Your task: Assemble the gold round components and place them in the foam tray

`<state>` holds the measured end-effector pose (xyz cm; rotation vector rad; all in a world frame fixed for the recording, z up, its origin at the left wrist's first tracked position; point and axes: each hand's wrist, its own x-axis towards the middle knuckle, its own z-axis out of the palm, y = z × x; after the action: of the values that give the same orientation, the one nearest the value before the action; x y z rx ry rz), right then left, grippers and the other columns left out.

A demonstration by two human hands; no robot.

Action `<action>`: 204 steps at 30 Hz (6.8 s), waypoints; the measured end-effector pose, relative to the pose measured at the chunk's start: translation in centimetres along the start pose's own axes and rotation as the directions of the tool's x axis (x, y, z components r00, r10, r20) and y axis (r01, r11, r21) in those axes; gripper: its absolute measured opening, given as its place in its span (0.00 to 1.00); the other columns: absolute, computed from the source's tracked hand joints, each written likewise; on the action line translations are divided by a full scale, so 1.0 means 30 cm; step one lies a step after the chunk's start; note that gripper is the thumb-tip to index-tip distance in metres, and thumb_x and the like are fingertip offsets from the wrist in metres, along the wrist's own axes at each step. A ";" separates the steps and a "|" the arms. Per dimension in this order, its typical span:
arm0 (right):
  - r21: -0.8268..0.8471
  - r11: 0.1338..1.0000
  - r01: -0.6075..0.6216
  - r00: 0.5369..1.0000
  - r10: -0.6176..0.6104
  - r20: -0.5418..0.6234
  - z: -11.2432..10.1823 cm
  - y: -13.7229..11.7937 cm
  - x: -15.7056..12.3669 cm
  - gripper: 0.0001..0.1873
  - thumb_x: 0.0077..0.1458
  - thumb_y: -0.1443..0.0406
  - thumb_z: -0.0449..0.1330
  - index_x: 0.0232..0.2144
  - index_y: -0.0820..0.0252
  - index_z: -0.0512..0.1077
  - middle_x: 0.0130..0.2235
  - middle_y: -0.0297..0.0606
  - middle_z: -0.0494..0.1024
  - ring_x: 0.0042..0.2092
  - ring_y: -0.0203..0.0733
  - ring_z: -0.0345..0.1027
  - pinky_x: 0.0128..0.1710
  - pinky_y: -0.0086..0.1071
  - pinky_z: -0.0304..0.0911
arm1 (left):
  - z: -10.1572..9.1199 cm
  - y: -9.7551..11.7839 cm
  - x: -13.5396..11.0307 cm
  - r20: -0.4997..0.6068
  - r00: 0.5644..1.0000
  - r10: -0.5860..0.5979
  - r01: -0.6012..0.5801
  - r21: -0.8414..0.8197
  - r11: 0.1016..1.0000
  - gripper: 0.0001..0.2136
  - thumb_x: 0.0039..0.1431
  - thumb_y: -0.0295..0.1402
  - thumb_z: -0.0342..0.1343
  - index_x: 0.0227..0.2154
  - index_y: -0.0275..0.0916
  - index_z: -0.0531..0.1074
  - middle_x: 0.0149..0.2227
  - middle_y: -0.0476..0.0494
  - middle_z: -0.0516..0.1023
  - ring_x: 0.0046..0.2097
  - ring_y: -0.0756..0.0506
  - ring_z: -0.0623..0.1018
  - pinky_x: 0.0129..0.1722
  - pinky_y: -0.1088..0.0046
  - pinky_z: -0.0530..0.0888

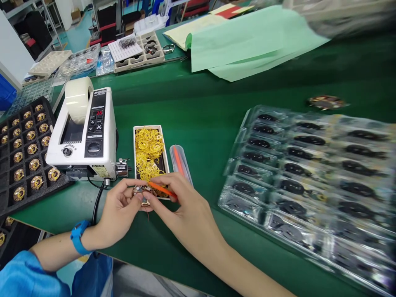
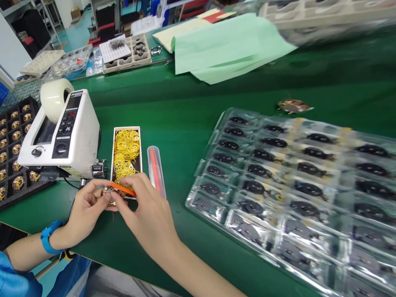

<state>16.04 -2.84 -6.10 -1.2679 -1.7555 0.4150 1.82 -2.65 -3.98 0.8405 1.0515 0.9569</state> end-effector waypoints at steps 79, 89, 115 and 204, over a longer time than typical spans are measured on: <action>-0.357 0.824 0.441 0.856 -0.506 -0.110 -0.012 -0.004 -0.005 0.05 0.59 0.72 0.58 0.37 0.60 0.69 0.31 0.43 0.82 0.27 0.40 0.71 0.26 0.32 0.64 | 0.002 -0.018 -0.038 0.003 0.984 0.180 -0.169 0.363 0.916 0.12 0.57 0.35 0.58 0.42 0.36 0.76 0.31 0.42 0.82 0.34 0.45 0.81 0.34 0.73 0.77; -0.071 0.966 0.248 0.960 -0.255 -0.114 -0.032 0.000 -0.014 0.06 0.60 0.68 0.57 0.41 0.58 0.67 0.35 0.42 0.80 0.28 0.39 0.72 0.23 0.31 0.65 | -0.013 0.005 0.010 0.037 0.991 -0.125 0.123 0.037 0.992 0.20 0.44 0.46 0.67 0.30 0.37 0.67 0.22 0.52 0.76 0.25 0.51 0.77 0.29 0.75 0.73; 0.274 0.959 -0.071 0.889 -0.064 0.453 -0.067 -0.001 -0.004 0.20 0.69 0.58 0.42 0.25 0.56 0.59 0.22 0.30 0.63 0.22 0.33 0.57 0.21 0.27 0.54 | -0.018 0.051 0.022 0.095 0.992 -0.085 0.066 0.189 0.980 0.05 0.38 0.27 0.58 0.17 0.36 0.67 0.18 0.55 0.66 0.23 0.55 0.64 0.24 0.78 0.61; 0.379 0.650 -0.659 0.711 0.373 0.595 -0.061 -0.003 0.018 0.28 0.55 0.40 0.52 0.21 0.57 0.62 0.21 0.30 0.59 0.21 0.32 0.47 0.19 0.28 0.46 | -0.098 -0.001 0.005 0.339 0.683 0.647 -0.610 0.752 0.251 0.07 0.58 0.27 0.53 0.32 0.39 0.77 0.27 0.45 0.73 0.29 0.48 0.72 0.29 0.73 0.69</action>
<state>17.42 -2.80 -4.80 -1.2681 -1.3868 1.6082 -0.94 -2.19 -4.89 2.2254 1.2210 1.1158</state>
